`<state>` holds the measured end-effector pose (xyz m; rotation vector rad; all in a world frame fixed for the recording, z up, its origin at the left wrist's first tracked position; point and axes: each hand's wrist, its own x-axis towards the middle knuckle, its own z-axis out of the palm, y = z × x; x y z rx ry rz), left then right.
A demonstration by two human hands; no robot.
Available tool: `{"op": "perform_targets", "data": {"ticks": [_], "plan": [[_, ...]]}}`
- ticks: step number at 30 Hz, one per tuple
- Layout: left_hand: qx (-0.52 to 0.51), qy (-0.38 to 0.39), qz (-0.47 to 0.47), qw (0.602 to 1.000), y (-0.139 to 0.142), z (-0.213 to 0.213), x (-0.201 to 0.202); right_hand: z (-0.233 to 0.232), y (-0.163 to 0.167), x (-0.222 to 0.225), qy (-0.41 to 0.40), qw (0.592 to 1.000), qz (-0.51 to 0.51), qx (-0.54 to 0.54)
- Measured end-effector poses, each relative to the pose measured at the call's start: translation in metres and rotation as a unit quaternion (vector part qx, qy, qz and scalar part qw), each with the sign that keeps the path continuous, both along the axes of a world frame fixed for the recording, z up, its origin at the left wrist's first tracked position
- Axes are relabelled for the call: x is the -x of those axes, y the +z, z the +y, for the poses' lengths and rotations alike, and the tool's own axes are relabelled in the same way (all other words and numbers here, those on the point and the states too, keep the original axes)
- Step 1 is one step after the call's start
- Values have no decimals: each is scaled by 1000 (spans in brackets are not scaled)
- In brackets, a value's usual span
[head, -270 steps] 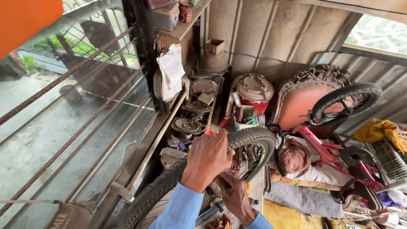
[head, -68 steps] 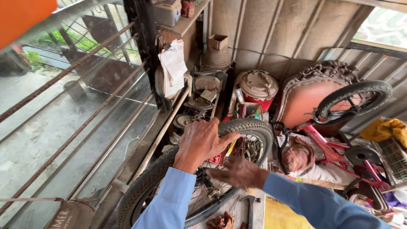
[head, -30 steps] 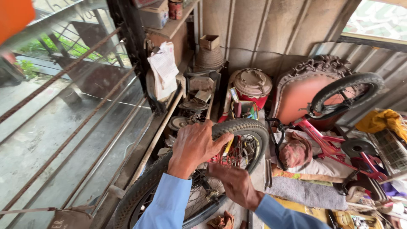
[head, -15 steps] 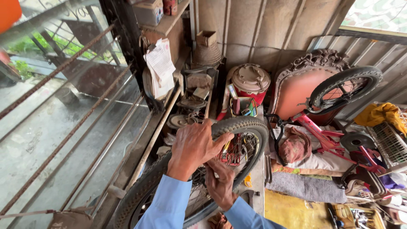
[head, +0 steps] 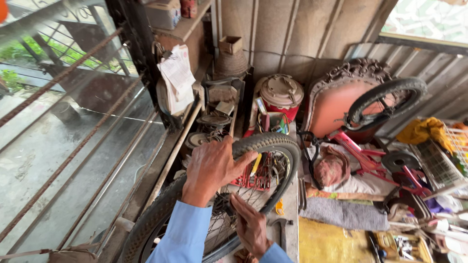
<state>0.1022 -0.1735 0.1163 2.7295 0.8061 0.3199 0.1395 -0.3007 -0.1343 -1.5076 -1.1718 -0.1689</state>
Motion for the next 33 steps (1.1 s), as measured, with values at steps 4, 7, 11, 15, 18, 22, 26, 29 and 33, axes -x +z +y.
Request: {"op": "perform_targets", "data": {"ticks": [4, 7, 11, 15, 18, 22, 26, 29, 33], "plan": [[38, -2, 24, 999, -3, -1, -6, 34, 18, -3, -20, 997, -14, -70], [-1, -15, -36, 999, -6, 2, -4, 41, 24, 0, -6, 998, 26, -60], [-35, -8, -55, 998, -10, 8, 2, 15, 11, 9, 1, 999, 14, -30], [-23, -11, -48, 999, -13, 10, 1, -2, 0, 12, -14, 1000, 20, 2], [-36, -14, -42, 998, -13, 7, -3, 7, 8, 8, -20, 999, 24, -6], [-6, -10, -9, 1000, -9, 0, -7, 33, 23, 1, -34, 995, 26, -85], [-15, -16, -42, 999, -5, -2, -2, 34, 12, 2, -38, 999, 19, -27], [-16, -20, -56, 998, -6, -2, 2, 22, -10, 8, -30, 996, -6, -78], [-22, -21, -56, 998, -8, -2, -1, 6, -31, 8, -40, 999, -4, -36]]}}
